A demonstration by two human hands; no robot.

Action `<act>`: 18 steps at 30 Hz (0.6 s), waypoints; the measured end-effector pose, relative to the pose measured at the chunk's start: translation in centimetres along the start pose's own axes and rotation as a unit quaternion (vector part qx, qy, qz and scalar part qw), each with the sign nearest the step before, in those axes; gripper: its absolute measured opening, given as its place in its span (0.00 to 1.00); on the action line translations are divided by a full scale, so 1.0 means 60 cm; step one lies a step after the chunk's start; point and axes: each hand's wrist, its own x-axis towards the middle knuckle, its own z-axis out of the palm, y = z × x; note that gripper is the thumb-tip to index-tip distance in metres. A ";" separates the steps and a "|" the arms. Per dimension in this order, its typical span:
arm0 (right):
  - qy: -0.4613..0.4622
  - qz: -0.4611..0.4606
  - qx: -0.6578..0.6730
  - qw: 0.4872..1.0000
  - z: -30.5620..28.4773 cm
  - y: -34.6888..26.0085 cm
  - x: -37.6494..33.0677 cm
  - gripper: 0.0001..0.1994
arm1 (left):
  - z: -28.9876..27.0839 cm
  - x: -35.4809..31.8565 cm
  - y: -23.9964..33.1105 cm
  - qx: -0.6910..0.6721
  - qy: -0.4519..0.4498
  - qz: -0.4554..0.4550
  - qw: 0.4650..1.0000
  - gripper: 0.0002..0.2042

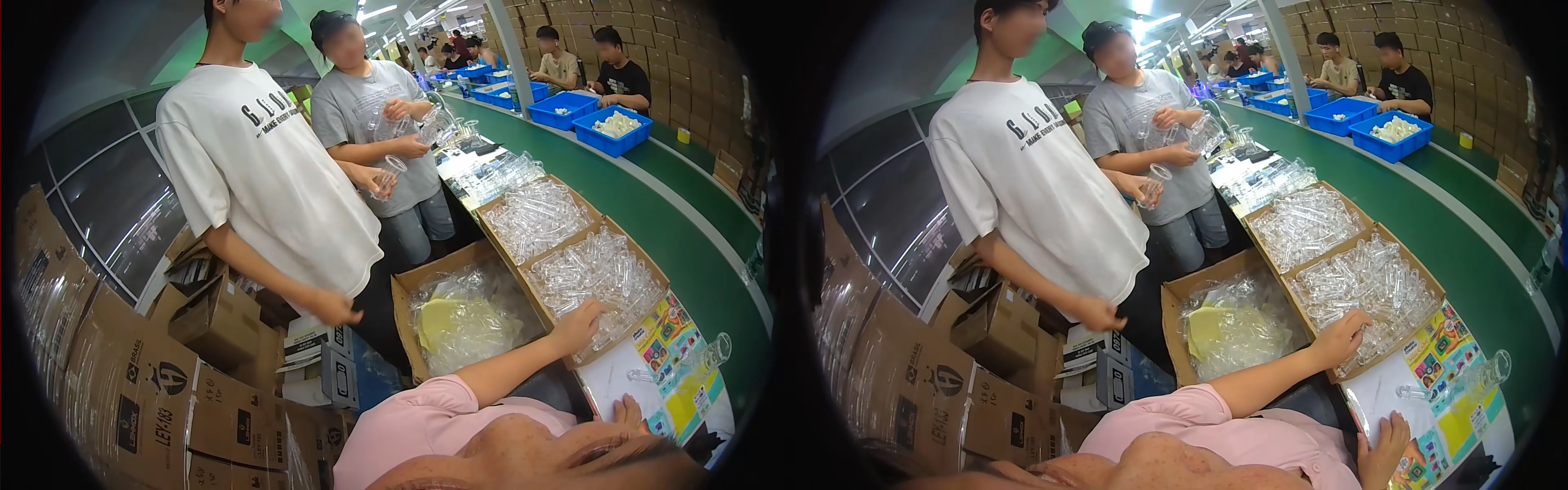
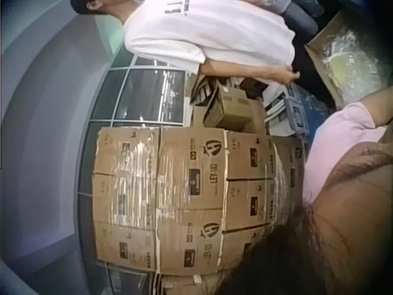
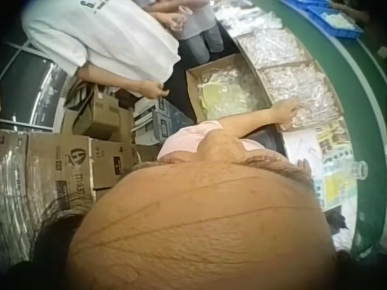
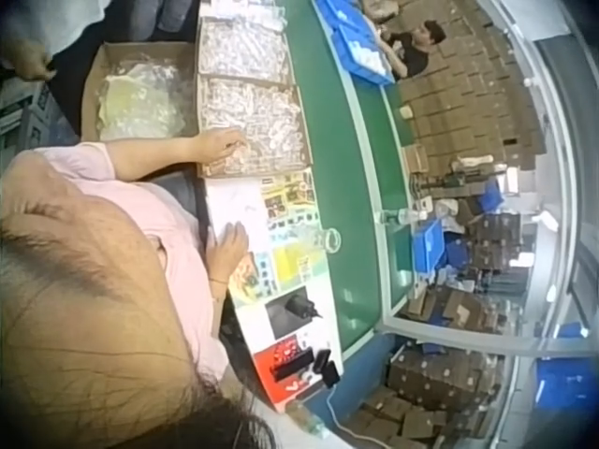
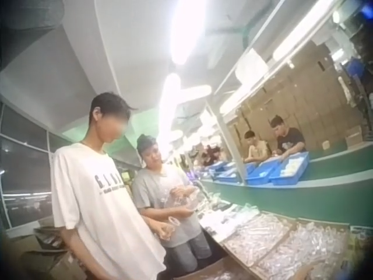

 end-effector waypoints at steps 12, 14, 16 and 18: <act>-0.050 0.073 0.062 0.994 -0.014 -0.020 0.013 0.26 | -0.010 0.002 -0.001 0.020 -0.048 -0.022 0.998 0.14; -0.041 0.070 0.070 0.994 -0.020 -0.023 0.006 0.25 | -0.006 0.000 0.009 0.017 -0.034 -0.006 0.999 0.15; -0.039 0.072 0.065 0.995 -0.024 -0.025 0.004 0.25 | -0.003 -0.002 0.012 0.015 -0.019 0.006 1.000 0.16; -0.039 0.072 0.061 0.995 -0.027 -0.028 0.003 0.25 | -0.001 -0.004 0.010 -0.047 -0.012 -0.018 0.999 0.18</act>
